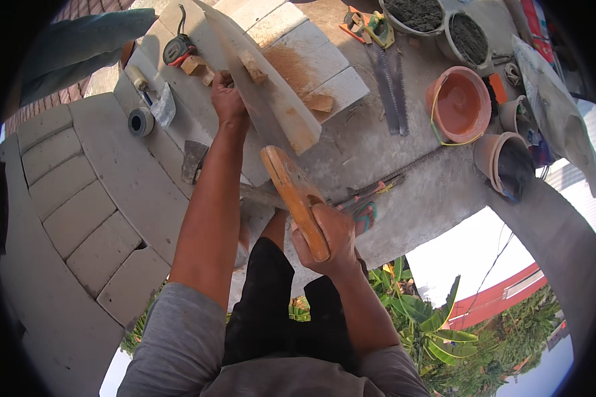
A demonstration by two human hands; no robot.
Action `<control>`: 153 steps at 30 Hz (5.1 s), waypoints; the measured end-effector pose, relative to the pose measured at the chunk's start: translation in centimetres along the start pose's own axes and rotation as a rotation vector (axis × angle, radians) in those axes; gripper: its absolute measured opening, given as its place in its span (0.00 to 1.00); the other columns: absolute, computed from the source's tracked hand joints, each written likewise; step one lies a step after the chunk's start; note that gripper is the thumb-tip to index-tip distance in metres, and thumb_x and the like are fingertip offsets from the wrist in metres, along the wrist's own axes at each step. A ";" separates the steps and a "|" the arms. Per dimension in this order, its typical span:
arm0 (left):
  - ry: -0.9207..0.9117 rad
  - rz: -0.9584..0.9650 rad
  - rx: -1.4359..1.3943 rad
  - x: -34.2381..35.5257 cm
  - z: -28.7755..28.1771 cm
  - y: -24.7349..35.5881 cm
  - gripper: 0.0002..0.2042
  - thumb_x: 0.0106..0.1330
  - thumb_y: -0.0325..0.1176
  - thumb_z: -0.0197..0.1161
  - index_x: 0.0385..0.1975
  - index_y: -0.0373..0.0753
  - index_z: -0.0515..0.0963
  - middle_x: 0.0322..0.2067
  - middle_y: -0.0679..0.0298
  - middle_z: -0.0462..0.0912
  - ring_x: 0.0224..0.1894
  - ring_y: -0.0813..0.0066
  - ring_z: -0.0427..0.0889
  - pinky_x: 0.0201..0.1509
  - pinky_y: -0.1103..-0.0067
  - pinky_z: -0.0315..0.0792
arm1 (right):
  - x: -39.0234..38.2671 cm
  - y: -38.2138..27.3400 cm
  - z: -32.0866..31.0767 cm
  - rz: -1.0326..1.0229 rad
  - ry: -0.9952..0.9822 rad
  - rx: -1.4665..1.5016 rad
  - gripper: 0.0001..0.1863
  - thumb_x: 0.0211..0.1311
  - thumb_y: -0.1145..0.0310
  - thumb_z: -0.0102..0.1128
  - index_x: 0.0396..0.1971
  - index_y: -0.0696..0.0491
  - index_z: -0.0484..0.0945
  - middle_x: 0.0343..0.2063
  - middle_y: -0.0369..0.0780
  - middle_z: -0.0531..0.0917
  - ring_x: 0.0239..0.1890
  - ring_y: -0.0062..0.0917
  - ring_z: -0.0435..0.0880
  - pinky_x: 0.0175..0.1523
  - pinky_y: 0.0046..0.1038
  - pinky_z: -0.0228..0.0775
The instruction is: The person uses a hand saw to cut small wooden blocks on a concrete surface. They hold the wood with one hand and saw with the other, producing sawdust. The person also uses a hammer to split a piece of wood.
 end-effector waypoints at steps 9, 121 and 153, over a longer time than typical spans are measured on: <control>-0.050 -0.005 -0.058 0.4 0.1 -0.8 0.10 0.75 0.33 0.67 0.33 0.36 0.77 0.29 0.66 0.85 0.30 0.83 0.79 0.37 0.81 0.73 | 0.1 0.5 -0.5 0.073 -0.008 0.016 0.07 0.56 0.76 0.66 0.34 0.61 0.81 0.22 0.44 0.80 0.19 0.38 0.80 0.26 0.33 0.70; -0.114 -0.004 -0.076 0.4 -1.0 0.1 0.08 0.78 0.30 0.64 0.36 0.38 0.73 0.32 0.70 0.80 0.27 0.86 0.77 0.32 0.85 0.72 | -5.1 0.6 -0.9 0.010 0.043 0.030 0.10 0.57 0.74 0.67 0.38 0.60 0.84 0.25 0.45 0.82 0.22 0.41 0.84 0.28 0.35 0.73; -0.175 0.062 -0.114 0.4 -0.3 -0.4 0.07 0.79 0.30 0.64 0.39 0.39 0.73 0.31 0.68 0.81 0.31 0.83 0.78 0.34 0.81 0.75 | -0.1 2.5 1.2 0.006 0.021 0.045 0.11 0.53 0.75 0.69 0.38 0.61 0.83 0.21 0.44 0.78 0.20 0.42 0.80 0.29 0.38 0.74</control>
Point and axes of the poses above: each hand's wrist, its own x-axis towards the middle knuckle, its own z-axis out of the palm, y = z × x, the point moved 1 cm from there along x, towards the middle knuckle
